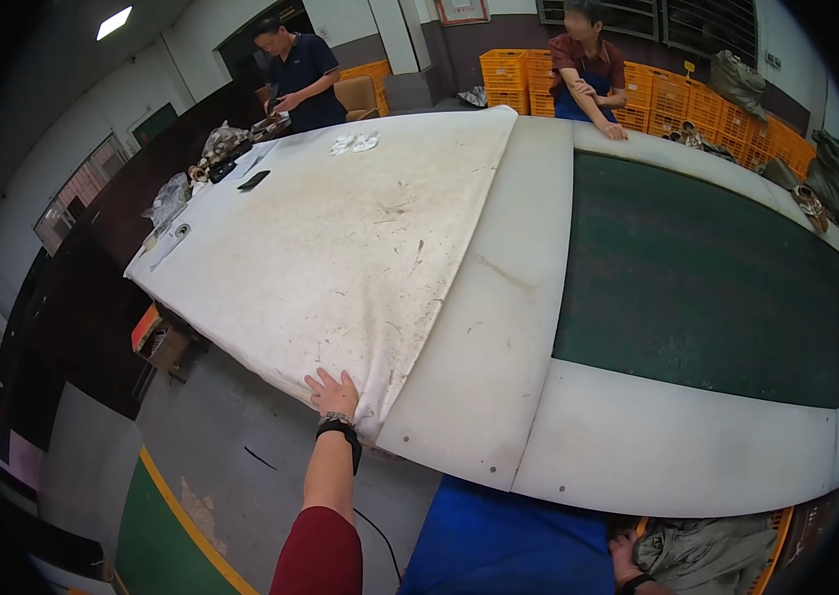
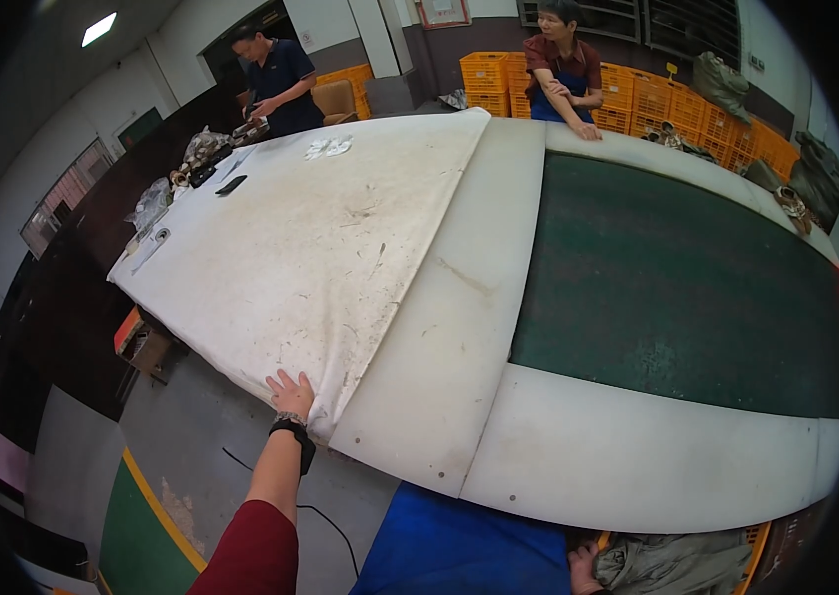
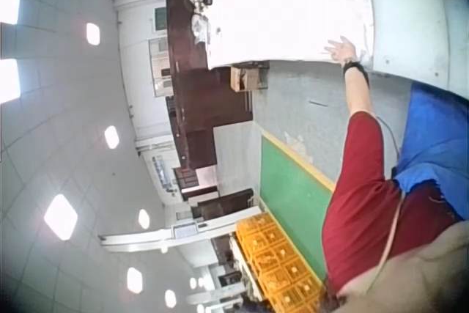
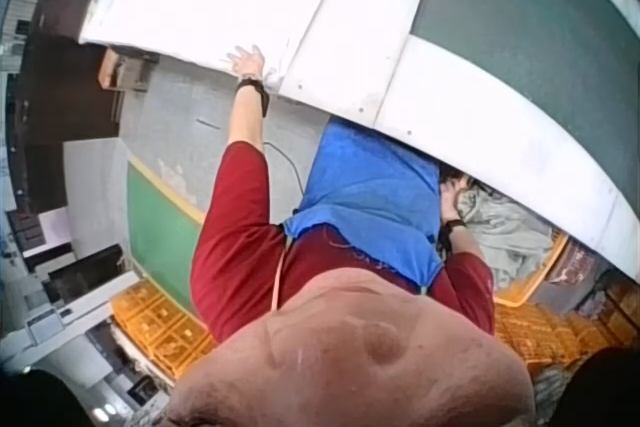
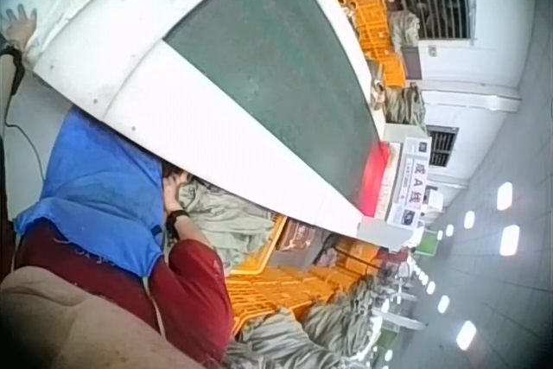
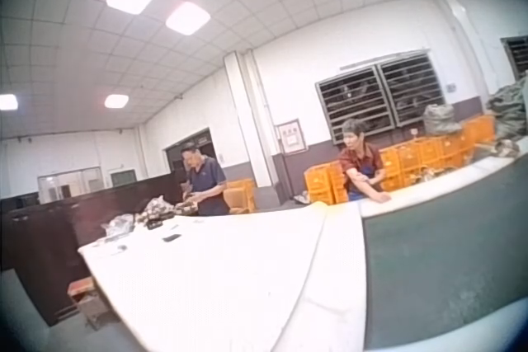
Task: Operating a conveyor belt and sorting/bagging shoe components in a factory setting.
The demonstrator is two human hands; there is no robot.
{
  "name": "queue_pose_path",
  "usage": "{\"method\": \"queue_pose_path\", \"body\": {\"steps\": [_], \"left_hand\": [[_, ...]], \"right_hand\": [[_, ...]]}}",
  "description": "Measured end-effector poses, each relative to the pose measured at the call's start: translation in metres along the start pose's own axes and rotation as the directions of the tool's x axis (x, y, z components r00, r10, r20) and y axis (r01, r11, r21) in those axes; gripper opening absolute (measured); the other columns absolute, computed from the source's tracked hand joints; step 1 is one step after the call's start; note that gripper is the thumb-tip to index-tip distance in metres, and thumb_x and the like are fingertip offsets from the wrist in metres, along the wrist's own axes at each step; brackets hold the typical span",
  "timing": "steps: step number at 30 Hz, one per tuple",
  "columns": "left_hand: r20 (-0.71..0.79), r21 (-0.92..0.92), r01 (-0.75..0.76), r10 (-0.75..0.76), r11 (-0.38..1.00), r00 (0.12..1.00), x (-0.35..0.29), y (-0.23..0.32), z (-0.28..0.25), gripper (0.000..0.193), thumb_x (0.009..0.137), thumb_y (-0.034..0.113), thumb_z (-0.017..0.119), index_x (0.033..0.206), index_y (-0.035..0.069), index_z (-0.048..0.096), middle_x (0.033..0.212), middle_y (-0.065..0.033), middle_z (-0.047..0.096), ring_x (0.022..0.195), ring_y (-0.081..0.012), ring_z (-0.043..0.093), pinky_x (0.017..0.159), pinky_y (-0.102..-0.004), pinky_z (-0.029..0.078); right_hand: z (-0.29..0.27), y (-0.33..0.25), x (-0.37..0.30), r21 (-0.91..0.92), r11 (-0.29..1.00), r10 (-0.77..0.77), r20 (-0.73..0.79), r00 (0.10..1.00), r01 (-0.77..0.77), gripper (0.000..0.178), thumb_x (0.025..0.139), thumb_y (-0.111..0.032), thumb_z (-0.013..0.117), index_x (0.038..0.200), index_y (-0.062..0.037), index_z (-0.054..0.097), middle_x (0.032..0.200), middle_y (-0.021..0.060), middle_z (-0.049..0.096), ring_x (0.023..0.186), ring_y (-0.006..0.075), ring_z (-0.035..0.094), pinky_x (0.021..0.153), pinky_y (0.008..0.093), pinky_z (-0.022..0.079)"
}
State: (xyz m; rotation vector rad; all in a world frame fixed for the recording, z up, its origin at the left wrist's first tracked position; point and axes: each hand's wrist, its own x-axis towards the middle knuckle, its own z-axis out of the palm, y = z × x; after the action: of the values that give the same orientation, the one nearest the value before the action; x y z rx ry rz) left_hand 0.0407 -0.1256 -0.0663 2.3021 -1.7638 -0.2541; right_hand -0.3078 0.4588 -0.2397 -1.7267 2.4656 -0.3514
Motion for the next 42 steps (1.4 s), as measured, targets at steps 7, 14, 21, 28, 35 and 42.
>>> {"method": "queue_pose_path", "body": {"steps": [7,14,21,28,35,42], "left_hand": [[0.0,0.01,0.009,-0.009,1.0,1.0,0.0012,0.0003,0.0011,0.069,0.087,0.047,0.036,0.139,0.005,0.018,0.143,-0.0254,0.007,0.114,-0.0536,0.032,0.097,-0.0517,0.031],[0.001,-0.006,0.018,-0.018,1.0,1.0,0.001,0.0,0.0015,0.069,0.087,0.047,0.037,0.139,0.006,0.018,0.143,-0.0247,0.007,0.114,-0.0531,0.033,0.096,-0.0516,0.033],[0.003,0.01,0.028,-0.028,1.0,1.0,0.0013,0.0016,0.0002,0.069,0.087,0.047,0.037,0.139,0.006,0.017,0.144,-0.0234,0.007,0.115,-0.0526,0.033,0.096,-0.0512,0.033],[0.03,0.0,0.038,-0.038,0.999,0.999,-0.0005,0.0034,-0.0038,0.069,0.087,0.047,0.036,0.139,0.007,0.016,0.144,-0.023,0.005,0.116,-0.0527,0.03,0.097,-0.0508,0.032],[0.033,-0.014,0.047,-0.047,0.999,0.998,-0.001,0.0035,-0.0037,0.068,0.087,0.047,0.036,0.139,0.007,0.017,0.144,-0.0218,0.006,0.116,-0.0522,0.031,0.097,-0.0506,0.033],[0.013,0.025,0.03,-0.03,0.999,0.999,0.0013,0.0013,-0.0003,0.069,0.087,0.048,0.036,0.139,0.007,0.017,0.144,-0.0236,0.006,0.115,-0.0527,0.032,0.096,-0.0506,0.033]], "right_hand": [[-0.0055,-0.0023,0.0024,0.001,1.0,0.005,0.046,0.999,-0.005,0.019,0.063,-0.028,0.054,0.07,-0.012,0.062,0.081,0.0079,0.058,0.098,0.0316,0.047,0.093,0.0609,0.025],[-0.0054,-0.0021,0.001,0.006,1.0,0.029,0.091,0.995,-0.03,0.02,0.066,-0.029,0.053,0.071,-0.0117,0.061,0.082,0.0072,0.057,0.1,0.0327,0.045,0.094,0.0609,0.022],[-0.0101,-0.0051,0.0022,0.017,0.999,0.044,0.112,0.993,-0.046,0.019,0.068,-0.029,0.051,0.073,-0.0136,0.061,0.083,0.0061,0.057,0.102,0.0316,0.044,0.096,0.0609,0.02],[-0.0101,-0.0043,0.002,-0.031,0.999,0.024,0.109,0.994,-0.02,0.019,0.068,-0.029,0.051,0.074,-0.0151,0.061,0.084,0.005,0.057,0.103,0.0301,0.044,0.097,0.0615,0.018],[-0.0051,-0.0018,0.0003,-0.047,0.999,0.006,0.068,0.998,-0.003,0.017,0.067,-0.026,0.051,0.073,-0.0137,0.061,0.083,0.0056,0.057,0.102,0.0307,0.045,0.096,0.0577,0.024],[-0.0051,-0.0018,0.0019,0.012,1.0,0.005,0.056,0.998,-0.006,0.016,0.065,-0.024,0.052,0.07,-0.0115,0.06,0.08,0.0068,0.056,0.099,0.0327,0.046,0.09,0.0556,0.03]]}}
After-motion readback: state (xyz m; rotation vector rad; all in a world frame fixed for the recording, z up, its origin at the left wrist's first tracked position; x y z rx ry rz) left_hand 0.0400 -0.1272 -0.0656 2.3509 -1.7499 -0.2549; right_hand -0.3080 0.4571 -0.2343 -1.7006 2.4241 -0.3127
